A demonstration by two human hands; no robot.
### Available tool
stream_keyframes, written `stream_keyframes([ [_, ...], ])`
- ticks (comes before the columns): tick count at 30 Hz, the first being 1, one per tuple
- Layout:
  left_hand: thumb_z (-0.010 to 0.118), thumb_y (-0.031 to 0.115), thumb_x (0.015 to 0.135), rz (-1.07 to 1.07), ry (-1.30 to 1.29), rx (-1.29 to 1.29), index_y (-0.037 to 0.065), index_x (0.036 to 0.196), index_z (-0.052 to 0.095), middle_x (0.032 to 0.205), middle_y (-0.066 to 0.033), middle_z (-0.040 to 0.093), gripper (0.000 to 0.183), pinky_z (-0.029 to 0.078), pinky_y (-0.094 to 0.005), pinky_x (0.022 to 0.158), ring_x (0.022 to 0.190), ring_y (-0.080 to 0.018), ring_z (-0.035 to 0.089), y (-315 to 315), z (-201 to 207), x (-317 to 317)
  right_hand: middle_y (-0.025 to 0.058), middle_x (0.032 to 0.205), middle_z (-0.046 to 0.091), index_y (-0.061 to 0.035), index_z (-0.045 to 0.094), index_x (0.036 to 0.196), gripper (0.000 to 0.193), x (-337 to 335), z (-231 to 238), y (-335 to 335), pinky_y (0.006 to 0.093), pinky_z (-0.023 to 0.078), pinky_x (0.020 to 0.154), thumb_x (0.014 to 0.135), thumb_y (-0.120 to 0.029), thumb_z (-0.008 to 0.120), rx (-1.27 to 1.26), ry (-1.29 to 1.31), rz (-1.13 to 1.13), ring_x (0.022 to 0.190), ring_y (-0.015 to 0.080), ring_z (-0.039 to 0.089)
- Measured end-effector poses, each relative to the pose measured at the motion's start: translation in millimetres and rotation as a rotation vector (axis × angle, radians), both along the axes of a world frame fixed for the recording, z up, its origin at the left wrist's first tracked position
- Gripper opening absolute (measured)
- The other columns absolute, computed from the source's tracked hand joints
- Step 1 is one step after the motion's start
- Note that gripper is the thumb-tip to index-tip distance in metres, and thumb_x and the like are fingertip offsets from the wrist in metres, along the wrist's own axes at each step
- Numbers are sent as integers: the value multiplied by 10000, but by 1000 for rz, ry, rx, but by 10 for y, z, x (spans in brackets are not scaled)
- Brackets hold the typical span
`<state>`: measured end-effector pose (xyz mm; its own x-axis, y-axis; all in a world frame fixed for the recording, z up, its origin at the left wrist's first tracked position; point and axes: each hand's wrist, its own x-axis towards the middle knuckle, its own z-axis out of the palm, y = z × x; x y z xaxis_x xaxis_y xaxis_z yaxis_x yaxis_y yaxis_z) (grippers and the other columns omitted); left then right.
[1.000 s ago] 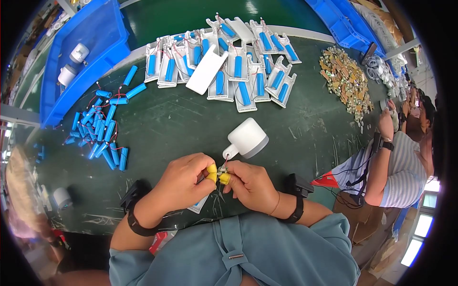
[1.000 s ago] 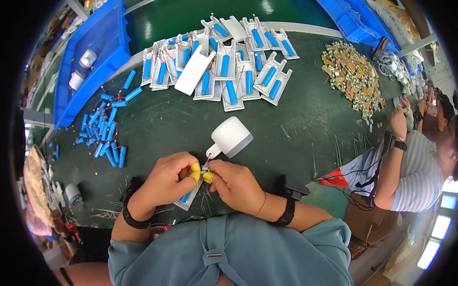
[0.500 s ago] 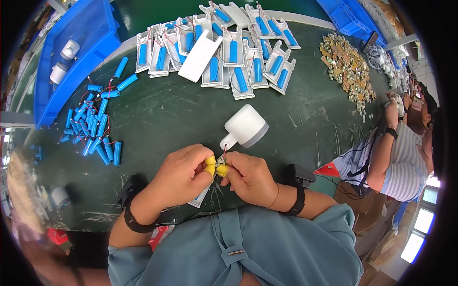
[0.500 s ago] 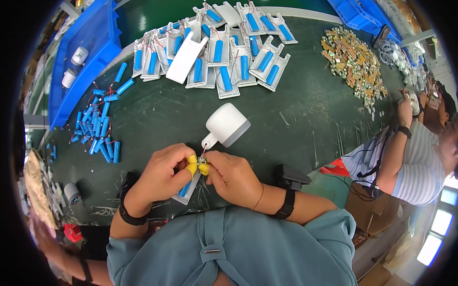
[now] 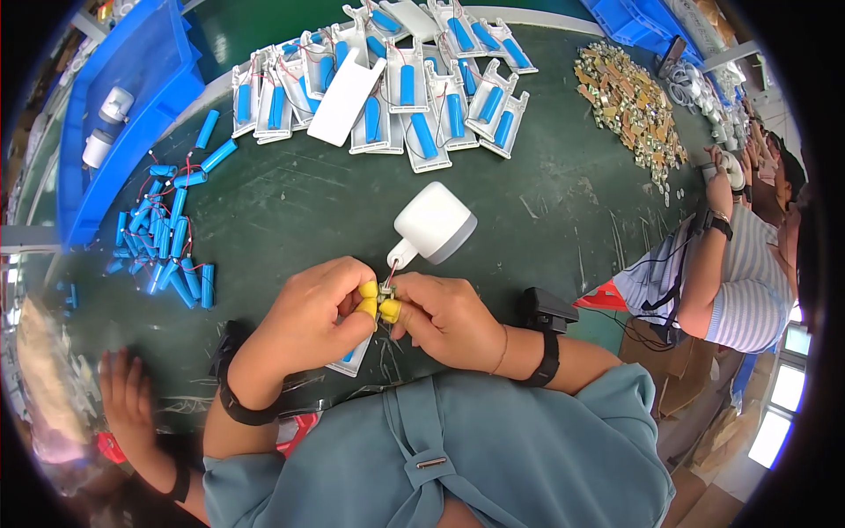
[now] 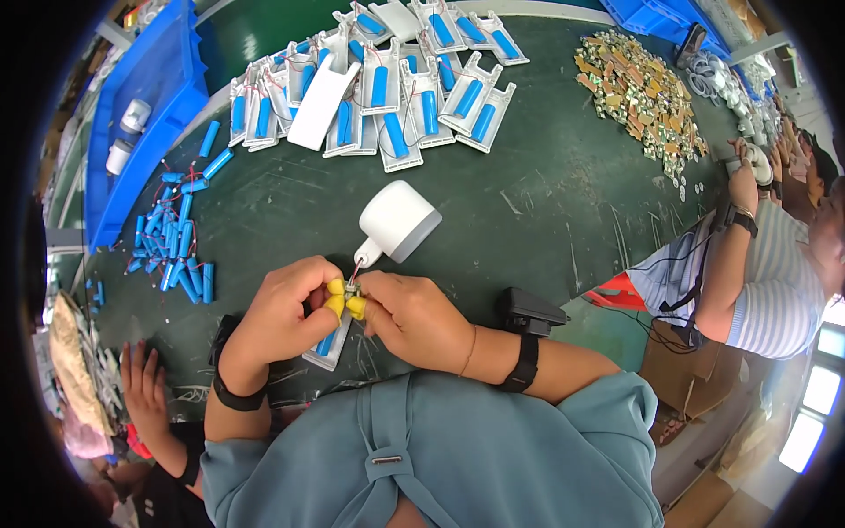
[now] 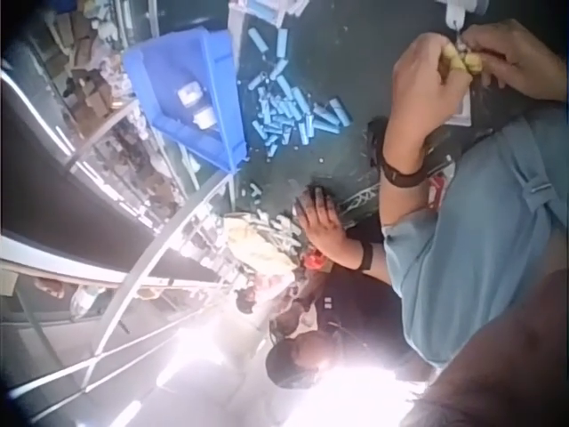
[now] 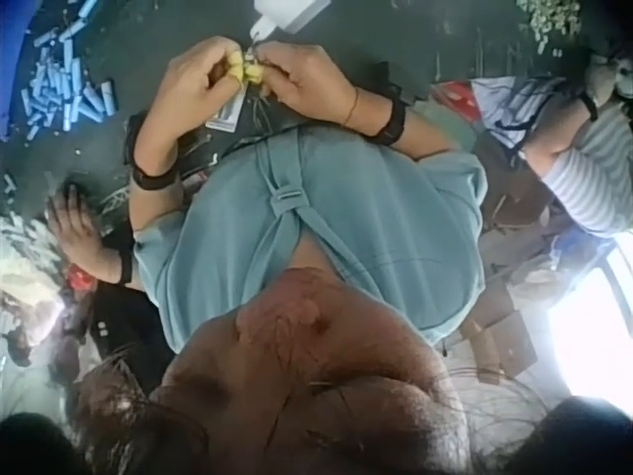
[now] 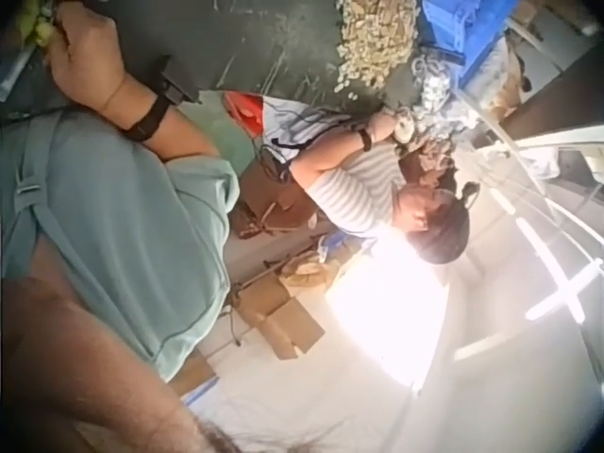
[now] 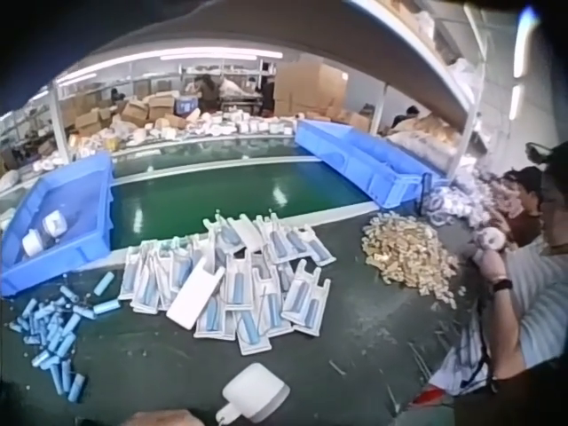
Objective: The person picks up a circuit board and a motor, connects the wires by hand, and fits the board into the motor housing. They then pick up a battery and a plastic casing, place the battery inside, and set the components on the workbench.
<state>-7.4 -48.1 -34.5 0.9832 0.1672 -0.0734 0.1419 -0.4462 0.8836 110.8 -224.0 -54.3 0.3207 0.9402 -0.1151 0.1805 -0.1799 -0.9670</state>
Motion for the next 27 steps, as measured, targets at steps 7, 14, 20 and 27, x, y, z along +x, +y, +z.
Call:
stream_keyframes([
  [7,622,22,695,-120,-116,75,28,898,563,736,-75,506,212,398,-335,534,593,-221,496,106,-27,-2,85,1000,686,13,587,1179,251,92,63,-23,261,586,714,989,16,423,-34,254,109,881,130,690],
  [14,603,18,684,-196,-181,127,23,890,555,736,-94,500,212,399,-358,554,624,-265,505,107,-50,54,94,1000,690,26,598,1160,226,94,35,0,270,590,713,992,6,447,-51,328,70,836,145,698],
  [20,563,8,647,-224,-153,137,9,898,554,741,-95,485,251,378,-345,553,617,-247,471,96,11,57,106,922,693,14,608,1122,190,83,-18,13,281,581,678,979,-1,483,-14,296,51,785,147,701],
  [27,597,10,672,-201,-34,106,15,891,551,738,-84,504,224,390,-314,539,590,-220,479,95,21,69,119,914,669,-4,572,1135,193,92,-53,-51,330,571,656,968,-9,476,69,171,101,788,201,717],
])
